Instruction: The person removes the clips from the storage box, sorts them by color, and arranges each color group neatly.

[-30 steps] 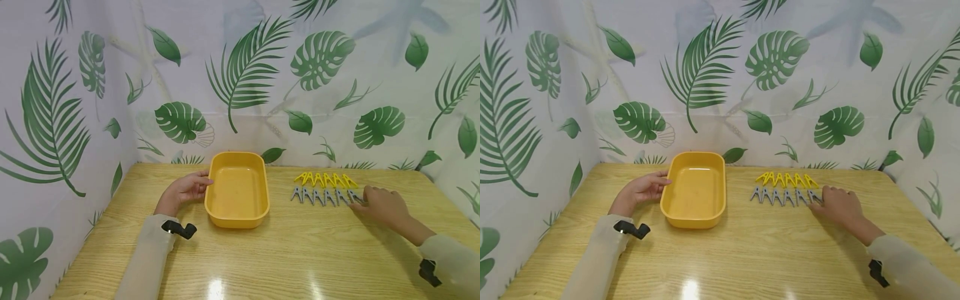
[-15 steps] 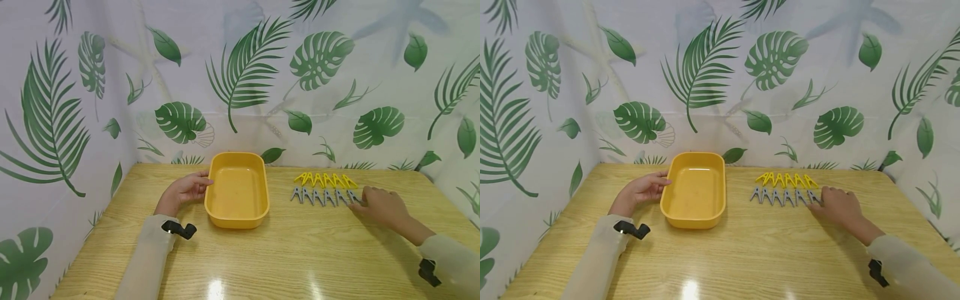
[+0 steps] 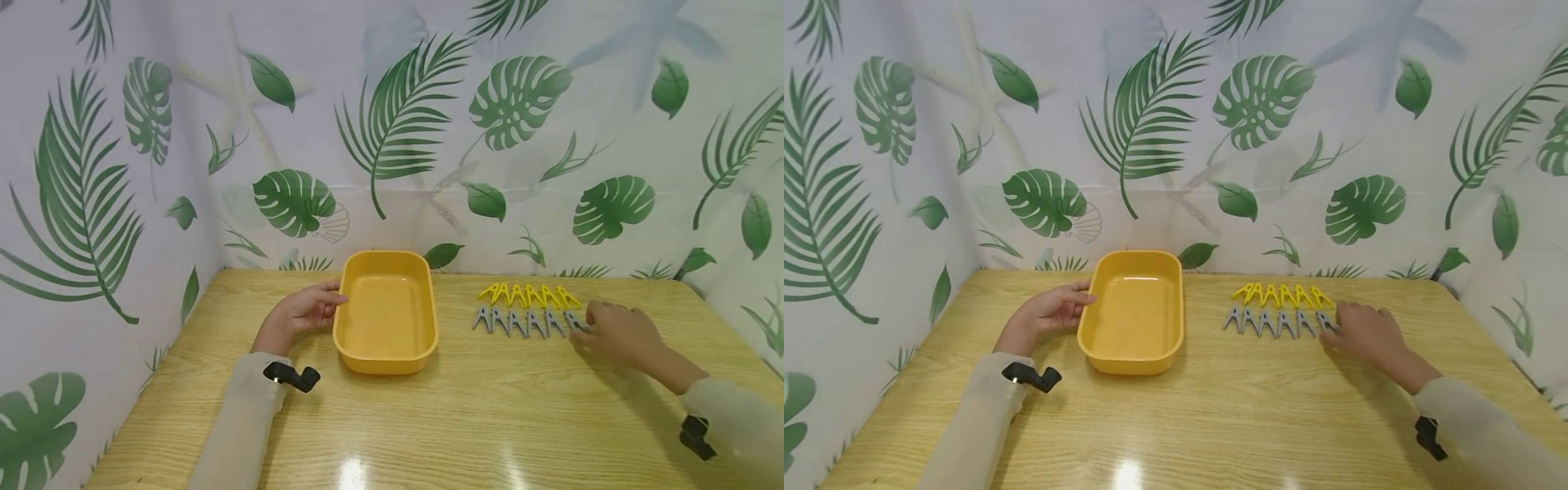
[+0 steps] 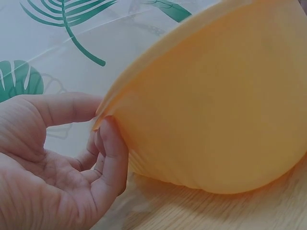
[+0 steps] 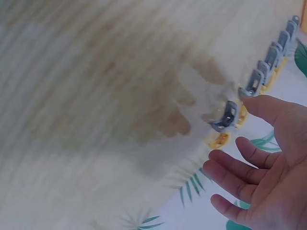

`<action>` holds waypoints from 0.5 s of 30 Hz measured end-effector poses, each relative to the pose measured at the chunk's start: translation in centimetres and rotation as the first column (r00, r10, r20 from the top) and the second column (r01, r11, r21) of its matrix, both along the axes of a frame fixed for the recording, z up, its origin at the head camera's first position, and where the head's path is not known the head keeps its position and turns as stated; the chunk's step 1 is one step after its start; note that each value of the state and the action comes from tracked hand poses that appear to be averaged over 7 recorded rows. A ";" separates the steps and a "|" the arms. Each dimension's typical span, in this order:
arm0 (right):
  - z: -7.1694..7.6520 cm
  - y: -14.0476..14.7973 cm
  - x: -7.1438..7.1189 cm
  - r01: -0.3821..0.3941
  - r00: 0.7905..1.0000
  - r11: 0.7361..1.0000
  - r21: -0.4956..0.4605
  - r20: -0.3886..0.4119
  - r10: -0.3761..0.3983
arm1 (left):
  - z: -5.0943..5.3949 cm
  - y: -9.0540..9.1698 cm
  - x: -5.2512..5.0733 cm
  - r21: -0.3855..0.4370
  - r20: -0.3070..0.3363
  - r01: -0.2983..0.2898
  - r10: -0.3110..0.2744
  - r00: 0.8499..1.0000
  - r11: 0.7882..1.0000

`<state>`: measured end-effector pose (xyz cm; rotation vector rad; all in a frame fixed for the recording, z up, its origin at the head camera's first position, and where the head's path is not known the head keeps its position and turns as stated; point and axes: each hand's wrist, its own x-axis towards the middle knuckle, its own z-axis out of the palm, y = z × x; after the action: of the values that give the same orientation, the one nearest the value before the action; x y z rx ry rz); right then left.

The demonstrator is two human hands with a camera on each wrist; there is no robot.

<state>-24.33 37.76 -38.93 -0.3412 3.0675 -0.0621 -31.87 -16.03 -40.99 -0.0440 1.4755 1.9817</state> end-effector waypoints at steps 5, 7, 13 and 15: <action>0.8 -0.9 -1.0 -0.025 1.000 1.000 0.005 -0.008 0.025 | -0.2 -0.3 -0.3 -0.034 -0.013 -0.013 0.012 1.000 0.999; 1.3 -1.4 -1.3 -0.036 0.999 0.999 -0.002 -0.010 0.036 | -0.4 -0.3 -0.3 -0.047 -0.018 -0.021 0.020 1.000 0.999; 2.4 -3.1 -2.3 -0.057 0.998 0.997 -0.047 -0.018 0.056 | -0.9 -0.3 -0.3 -0.096 -0.055 -0.010 0.005 0.998 0.995; 2.9 -3.8 -2.7 -0.063 0.998 0.996 -0.055 -0.017 0.062 | -0.9 -0.4 -0.3 -0.157 -0.076 -0.022 0.010 0.997 0.987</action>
<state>-27.01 33.96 -36.08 -0.4426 3.0724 -0.1433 -32.19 -16.40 -41.92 -0.0501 1.6828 1.8937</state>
